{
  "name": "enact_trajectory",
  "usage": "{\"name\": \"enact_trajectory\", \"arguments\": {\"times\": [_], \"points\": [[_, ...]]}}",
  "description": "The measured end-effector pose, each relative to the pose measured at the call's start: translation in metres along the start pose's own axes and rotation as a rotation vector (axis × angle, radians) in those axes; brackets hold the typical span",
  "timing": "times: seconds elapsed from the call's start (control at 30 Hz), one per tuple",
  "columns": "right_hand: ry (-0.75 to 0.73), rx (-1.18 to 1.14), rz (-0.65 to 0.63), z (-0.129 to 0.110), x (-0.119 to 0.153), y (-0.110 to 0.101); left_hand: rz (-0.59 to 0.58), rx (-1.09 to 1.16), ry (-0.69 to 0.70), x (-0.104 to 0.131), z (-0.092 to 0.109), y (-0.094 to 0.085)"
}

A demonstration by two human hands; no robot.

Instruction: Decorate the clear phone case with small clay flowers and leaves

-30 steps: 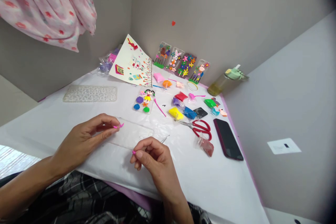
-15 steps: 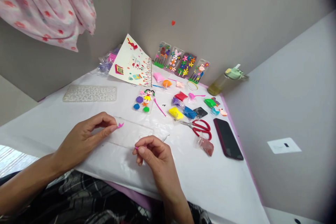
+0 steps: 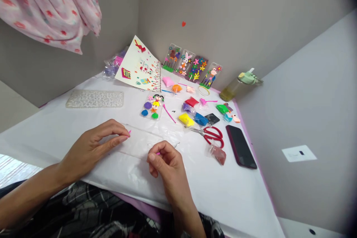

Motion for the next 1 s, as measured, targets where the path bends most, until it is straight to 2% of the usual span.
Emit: {"name": "enact_trajectory", "arguments": {"times": [0.17,0.33,0.53,0.77,0.9,1.0], "points": [[-0.033,-0.047,-0.022,0.001,-0.005,0.003,-0.019,0.071,0.036,0.002,-0.005,0.005],[0.043,-0.018,-0.005,0.001,-0.012,0.012,-0.032,0.152,0.034,0.005,0.000,0.007],[0.054,0.167,-0.026,-0.005,-0.024,0.029,-0.037,0.204,-0.037,0.007,0.005,0.005],[-0.013,0.342,-0.010,-0.005,-0.031,0.038,-0.035,0.245,0.023,0.005,-0.007,0.007],[-0.123,0.546,0.065,-0.010,-0.035,0.033,0.040,0.204,-0.028,0.004,-0.016,-0.003],[-0.237,0.794,0.113,-0.014,-0.039,0.032,0.058,0.128,0.001,0.004,-0.019,-0.011]]}}
Point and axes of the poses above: each hand's wrist, its own x-axis away from the middle knuckle, its own y-axis out of the palm, z = x × y, the point moved 7 cm from there along -x, towards the middle knuckle, and after that the axes turned 1 degree about -x, right-handed, at the moved point
